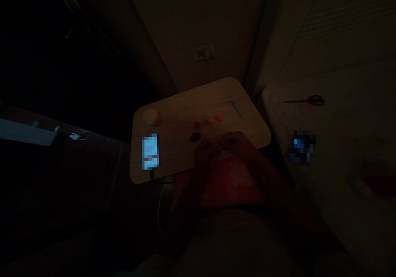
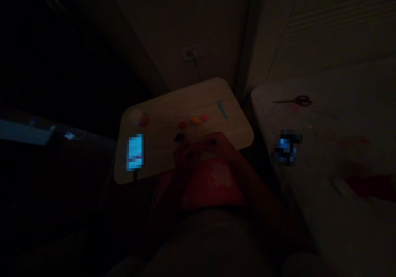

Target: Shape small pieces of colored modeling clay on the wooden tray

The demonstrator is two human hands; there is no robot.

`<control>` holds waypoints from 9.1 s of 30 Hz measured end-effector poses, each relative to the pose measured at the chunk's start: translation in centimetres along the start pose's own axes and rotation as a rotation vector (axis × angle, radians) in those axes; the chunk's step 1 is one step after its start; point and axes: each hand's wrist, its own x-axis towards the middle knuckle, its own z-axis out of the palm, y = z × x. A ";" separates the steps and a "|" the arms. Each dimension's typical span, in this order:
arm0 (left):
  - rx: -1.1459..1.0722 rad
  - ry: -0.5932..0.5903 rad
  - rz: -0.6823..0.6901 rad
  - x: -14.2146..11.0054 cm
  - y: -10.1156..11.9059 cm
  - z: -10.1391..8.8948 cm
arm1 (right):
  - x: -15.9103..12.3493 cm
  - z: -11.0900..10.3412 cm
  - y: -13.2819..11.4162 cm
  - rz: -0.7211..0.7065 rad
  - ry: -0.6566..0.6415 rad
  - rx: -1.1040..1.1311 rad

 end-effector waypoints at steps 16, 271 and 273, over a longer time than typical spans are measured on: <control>-0.045 0.004 -0.054 0.1 0.1 -0.3 | -0.1 -0.1 -0.4 0.010 -0.082 0.130; 0.054 0.111 0.016 0.3 0.4 -0.2 | -0.1 0.5 -0.4 0.023 0.000 0.125; 0.057 0.104 0.006 0.2 0.2 -0.2 | -0.2 0.5 -0.4 0.013 -0.002 0.109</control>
